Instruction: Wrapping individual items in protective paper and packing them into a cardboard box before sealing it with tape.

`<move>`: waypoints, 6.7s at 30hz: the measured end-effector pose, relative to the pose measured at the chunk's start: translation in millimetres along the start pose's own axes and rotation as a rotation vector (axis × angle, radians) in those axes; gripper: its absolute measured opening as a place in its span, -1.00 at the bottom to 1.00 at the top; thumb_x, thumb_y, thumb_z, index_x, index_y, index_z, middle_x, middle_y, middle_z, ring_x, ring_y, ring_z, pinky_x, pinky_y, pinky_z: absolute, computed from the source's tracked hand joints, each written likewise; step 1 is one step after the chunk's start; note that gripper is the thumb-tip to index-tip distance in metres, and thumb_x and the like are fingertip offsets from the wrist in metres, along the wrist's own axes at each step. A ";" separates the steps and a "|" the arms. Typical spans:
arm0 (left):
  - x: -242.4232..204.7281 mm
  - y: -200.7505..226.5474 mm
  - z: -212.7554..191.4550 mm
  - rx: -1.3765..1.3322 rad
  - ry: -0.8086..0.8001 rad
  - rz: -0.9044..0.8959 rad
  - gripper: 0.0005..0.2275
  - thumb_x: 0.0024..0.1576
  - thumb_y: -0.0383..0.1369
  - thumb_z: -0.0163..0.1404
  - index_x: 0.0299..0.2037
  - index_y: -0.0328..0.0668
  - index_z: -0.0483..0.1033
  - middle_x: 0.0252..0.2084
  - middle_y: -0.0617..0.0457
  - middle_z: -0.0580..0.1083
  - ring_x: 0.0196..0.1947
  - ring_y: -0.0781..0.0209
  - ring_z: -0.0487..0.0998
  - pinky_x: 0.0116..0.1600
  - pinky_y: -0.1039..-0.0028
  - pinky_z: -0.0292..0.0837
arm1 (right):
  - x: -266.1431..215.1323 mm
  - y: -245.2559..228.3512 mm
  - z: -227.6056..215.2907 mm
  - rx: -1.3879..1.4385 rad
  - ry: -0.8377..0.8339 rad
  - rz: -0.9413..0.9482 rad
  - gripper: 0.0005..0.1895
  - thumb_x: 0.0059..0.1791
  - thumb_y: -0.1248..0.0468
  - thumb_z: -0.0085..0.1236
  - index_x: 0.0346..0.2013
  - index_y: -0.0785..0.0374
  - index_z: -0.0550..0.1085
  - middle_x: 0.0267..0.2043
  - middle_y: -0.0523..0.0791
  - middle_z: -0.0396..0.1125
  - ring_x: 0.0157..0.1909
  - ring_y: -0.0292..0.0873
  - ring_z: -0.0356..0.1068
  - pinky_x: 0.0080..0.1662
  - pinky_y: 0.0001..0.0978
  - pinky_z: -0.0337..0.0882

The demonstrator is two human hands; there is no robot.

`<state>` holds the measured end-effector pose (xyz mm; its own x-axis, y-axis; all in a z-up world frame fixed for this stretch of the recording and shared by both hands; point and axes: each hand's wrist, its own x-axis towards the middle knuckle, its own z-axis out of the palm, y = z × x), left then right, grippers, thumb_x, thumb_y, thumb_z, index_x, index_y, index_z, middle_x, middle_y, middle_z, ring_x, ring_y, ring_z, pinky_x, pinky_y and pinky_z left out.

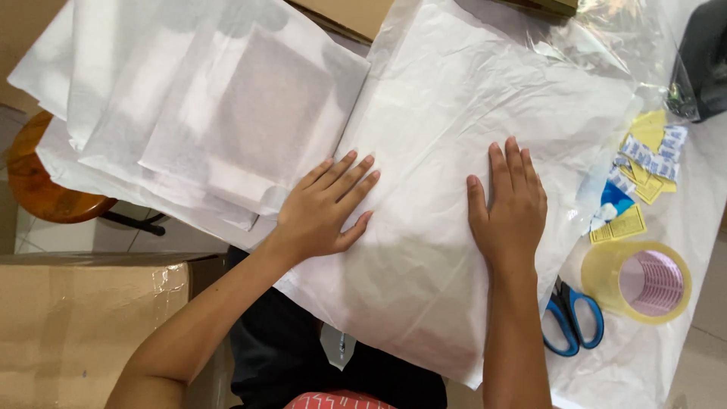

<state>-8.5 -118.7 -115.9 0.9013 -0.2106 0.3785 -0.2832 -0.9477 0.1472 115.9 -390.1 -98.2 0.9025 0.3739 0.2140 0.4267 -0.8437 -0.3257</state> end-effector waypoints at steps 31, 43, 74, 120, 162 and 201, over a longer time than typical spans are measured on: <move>14.3 -6.8 -17.5 -0.099 0.026 0.003 -0.66 0.26 -0.31 -0.16 0.20 -0.16 0.49 0.33 -0.06 0.42 0.31 0.02 0.47 0.22 0.30 0.37 | 8.9 -26.0 -3.0 -0.120 0.076 -0.056 -0.39 0.08 0.10 -0.03 0.40 0.26 0.34 0.51 0.07 0.16 0.48 0.10 0.21 0.37 0.03 0.19; -4.6 -0.9 12.2 -0.044 -0.030 -0.078 -0.52 0.06 -0.27 -0.10 0.25 0.03 0.42 0.26 0.02 0.40 0.24 0.02 0.45 0.25 0.22 0.29 | 11.7 -14.4 7.8 -0.145 0.112 -0.050 -0.43 0.07 -0.04 -0.12 0.30 0.13 0.41 0.41 0.01 0.25 0.39 0.04 0.27 0.29 -0.07 0.19; -19.3 1.3 34.2 -0.122 -0.203 -0.129 -0.43 0.10 -0.17 -0.16 0.42 0.31 0.23 0.40 0.07 0.23 0.38 0.04 0.25 0.28 0.29 0.20 | 251.0 -216.2 34.5 0.396 -0.336 0.284 -0.27 0.00 0.32 0.20 0.42 0.25 0.13 0.38 0.23 0.01 0.39 0.38 0.14 0.25 0.18 0.38; 4.8 -68.8 -183.5 0.026 -0.582 -0.553 -0.20 0.04 -0.38 -0.04 0.55 -0.01 -0.12 0.63 0.15 -0.16 0.61 0.13 -0.23 0.57 0.13 -0.26 | 306.3 -258.0 23.7 1.173 0.003 0.931 -0.73 -0.03 0.34 0.24 -0.20 0.14 0.29 0.00 -0.14 0.39 0.03 -0.19 0.41 0.14 -0.36 0.48; 188.2 46.7 -347.9 -1.414 -0.092 -0.589 -0.66 0.37 -0.35 -0.22 0.30 -0.29 0.35 0.32 -0.13 0.41 0.34 -0.04 0.42 0.43 0.20 0.27 | 2.9 -296.2 -406.1 -0.012 -0.034 1.221 -0.53 0.05 0.08 0.07 0.25 0.13 0.46 -0.08 0.10 0.50 -0.05 0.12 0.51 -0.07 -0.11 0.44; 188.1 137.8 -392.3 -1.456 -0.262 -0.801 -0.52 0.40 -0.16 -0.27 0.47 -0.14 0.05 0.55 -0.14 0.06 0.57 -0.05 0.05 0.57 0.21 0.00 | -8.8 -302.3 -378.2 1.078 -0.228 1.115 -0.35 0.11 0.06 -0.28 0.46 0.29 0.08 0.54 0.00 0.03 0.56 -0.09 0.02 0.43 -0.30 0.09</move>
<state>-6.6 -194.8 334.1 0.9423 0.0077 -0.3347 0.3306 0.1351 0.9340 -43.3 -284.0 346.7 0.7268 -0.0947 -0.6803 -0.6869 -0.0989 -0.7200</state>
